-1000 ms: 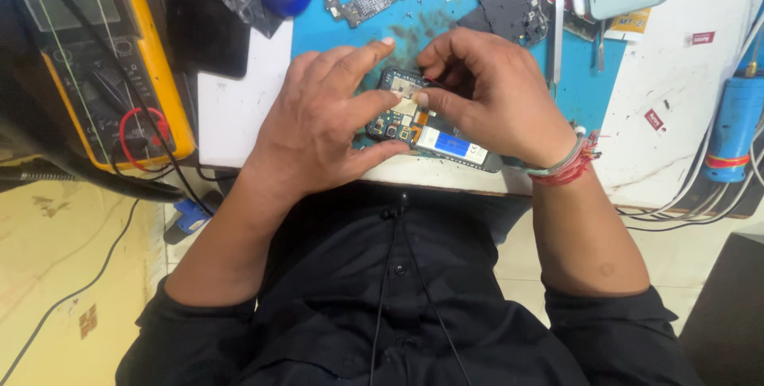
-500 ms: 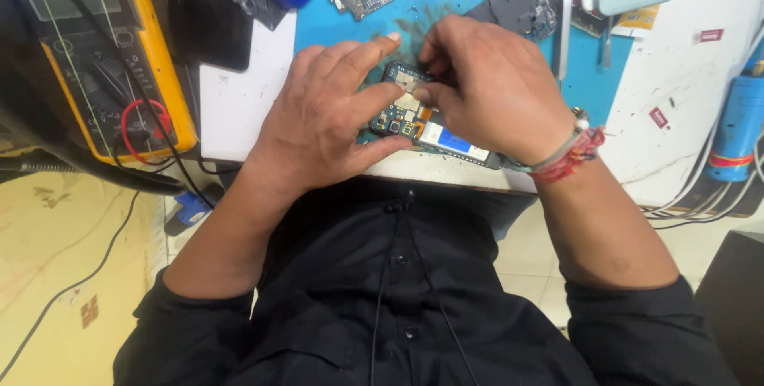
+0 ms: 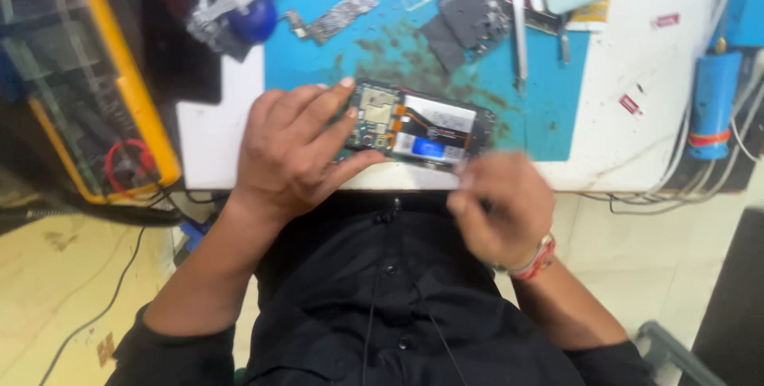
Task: The person disassembles a smartphone by prying open the back cover and removing the internal components. They use a metal pry tool and a screwdriver to separate the back panel and detach the motherboard from the battery and frame. The person then inspects the motherboard and places it on the workbench.
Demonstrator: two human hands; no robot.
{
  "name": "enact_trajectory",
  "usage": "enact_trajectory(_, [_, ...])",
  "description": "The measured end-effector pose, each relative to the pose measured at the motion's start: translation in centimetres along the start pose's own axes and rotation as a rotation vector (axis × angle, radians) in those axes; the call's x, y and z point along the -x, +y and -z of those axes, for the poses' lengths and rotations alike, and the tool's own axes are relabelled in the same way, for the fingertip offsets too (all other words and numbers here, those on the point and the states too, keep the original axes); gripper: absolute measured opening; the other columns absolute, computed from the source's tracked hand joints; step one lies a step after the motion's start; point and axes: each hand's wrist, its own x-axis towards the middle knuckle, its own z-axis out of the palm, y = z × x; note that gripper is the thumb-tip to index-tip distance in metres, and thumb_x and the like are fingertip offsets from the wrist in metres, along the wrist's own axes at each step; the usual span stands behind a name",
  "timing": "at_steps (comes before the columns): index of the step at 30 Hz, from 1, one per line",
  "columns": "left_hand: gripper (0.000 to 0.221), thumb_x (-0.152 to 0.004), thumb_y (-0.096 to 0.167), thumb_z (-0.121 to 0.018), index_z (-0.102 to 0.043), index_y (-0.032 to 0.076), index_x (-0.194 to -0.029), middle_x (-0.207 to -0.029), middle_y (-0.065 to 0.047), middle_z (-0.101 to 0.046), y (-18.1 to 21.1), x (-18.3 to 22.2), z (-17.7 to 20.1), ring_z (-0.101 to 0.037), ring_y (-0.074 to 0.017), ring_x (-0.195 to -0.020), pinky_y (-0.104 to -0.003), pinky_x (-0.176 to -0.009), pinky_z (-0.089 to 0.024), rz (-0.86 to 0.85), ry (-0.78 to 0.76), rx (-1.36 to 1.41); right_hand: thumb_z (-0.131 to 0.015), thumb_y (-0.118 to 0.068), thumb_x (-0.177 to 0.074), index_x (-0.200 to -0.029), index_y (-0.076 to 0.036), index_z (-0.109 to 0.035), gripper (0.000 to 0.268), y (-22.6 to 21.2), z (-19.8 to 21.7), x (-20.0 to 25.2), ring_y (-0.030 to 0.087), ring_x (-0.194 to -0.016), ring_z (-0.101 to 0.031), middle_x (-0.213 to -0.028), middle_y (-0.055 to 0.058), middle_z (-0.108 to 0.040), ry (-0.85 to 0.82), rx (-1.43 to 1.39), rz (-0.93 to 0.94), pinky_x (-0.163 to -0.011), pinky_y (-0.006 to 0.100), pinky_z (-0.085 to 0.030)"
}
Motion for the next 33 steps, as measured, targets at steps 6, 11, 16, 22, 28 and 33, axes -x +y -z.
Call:
enact_trajectory(6, [0.057, -0.088, 0.058, -0.083, -0.076, 0.005, -0.106, -0.133, -0.013, -0.065, 0.5, -0.5, 0.0, -0.061, -0.0288, -0.114, -0.044, -0.096, -0.042, 0.039, -0.013, -0.018, -0.075, -0.009, -0.085, -0.084, -0.011, -0.063, 0.012, 5.3, 2.0, 10.9, 0.023, -0.073, -0.069, -0.083, 0.005, -0.07, -0.058, 0.136, 0.03, -0.066, 0.033, -0.053])
enact_trajectory(11, [0.057, -0.09, 0.058, -0.083, -0.076, 0.005, -0.109, -0.136, -0.014, -0.063, 0.3, -0.5, -0.4, -0.061, -0.0295, -0.114, -0.044, -0.099, -0.041, 0.039, -0.014, -0.003, -0.054, -0.008, -0.113, -0.105, -0.01, -0.055, 0.009, 10.8, 3.2, 19.8, 0.013, -0.076, -0.054, -0.091, 0.006, -0.056, 0.668, -0.074, -0.594, -0.07, 0.026, -0.048])
enact_trajectory(16, [0.053, -0.09, 0.055, -0.084, -0.076, 0.006, -0.11, -0.138, -0.014, -0.063, 0.4, -0.4, -0.4, -0.062, -0.0294, -0.114, -0.044, -0.1, -0.042, 0.048, -0.009, 0.021, -0.05, -0.015, -0.109, -0.128, -0.008, -0.052, 0.02, 13.1, 6.0, 21.1, 0.013, -0.108, -0.054, -0.121, 0.004, -0.056, 0.894, 0.024, -0.823, -0.093, 0.03, -0.047])
enact_trajectory(22, [0.05, -0.093, 0.051, -0.084, -0.077, 0.005, -0.111, -0.138, -0.014, -0.063, 0.4, -0.2, -0.5, -0.062, -0.03, -0.114, -0.044, -0.098, -0.042, 0.047, -0.023, 0.031, -0.054, -0.013, -0.104, -0.131, -0.008, -0.046, 0.029, 15.9, 6.8, 21.3, 0.013, -0.112, -0.055, -0.128, 0.004, -0.056, 1.066, -0.075, -0.888, -0.093, 0.028, -0.046])
enact_trajectory(28, [0.047, -0.095, 0.049, -0.083, -0.077, 0.005, -0.112, -0.137, -0.015, -0.063, 0.4, -0.1, -0.6, -0.062, -0.0303, -0.115, -0.045, -0.1, -0.043, 0.049, -0.014, 0.03, -0.063, -0.003, -0.113, -0.133, -0.002, -0.046, 0.026, 19.1, 8.8, 23.2, 0.014, -0.121, -0.057, -0.134, 0.011, -0.054, 1.01, 0.015, -0.734, -0.106, 0.028, -0.05])
enact_trajectory(33, [0.046, -0.094, 0.048, -0.083, -0.077, 0.006, -0.112, -0.138, -0.014, -0.063, 0.4, 0.0, -0.6, -0.062, -0.0313, -0.116, -0.045, -0.102, -0.043, 0.049, -0.003, 0.014, -0.066, -0.002, -0.112, -0.117, 0.001, -0.053, 0.015, 19.6, 9.4, 23.9, 0.012, -0.098, -0.058, -0.112, 0.009, -0.061, 1.025, 0.044, -0.74, -0.087, 0.027, -0.05])
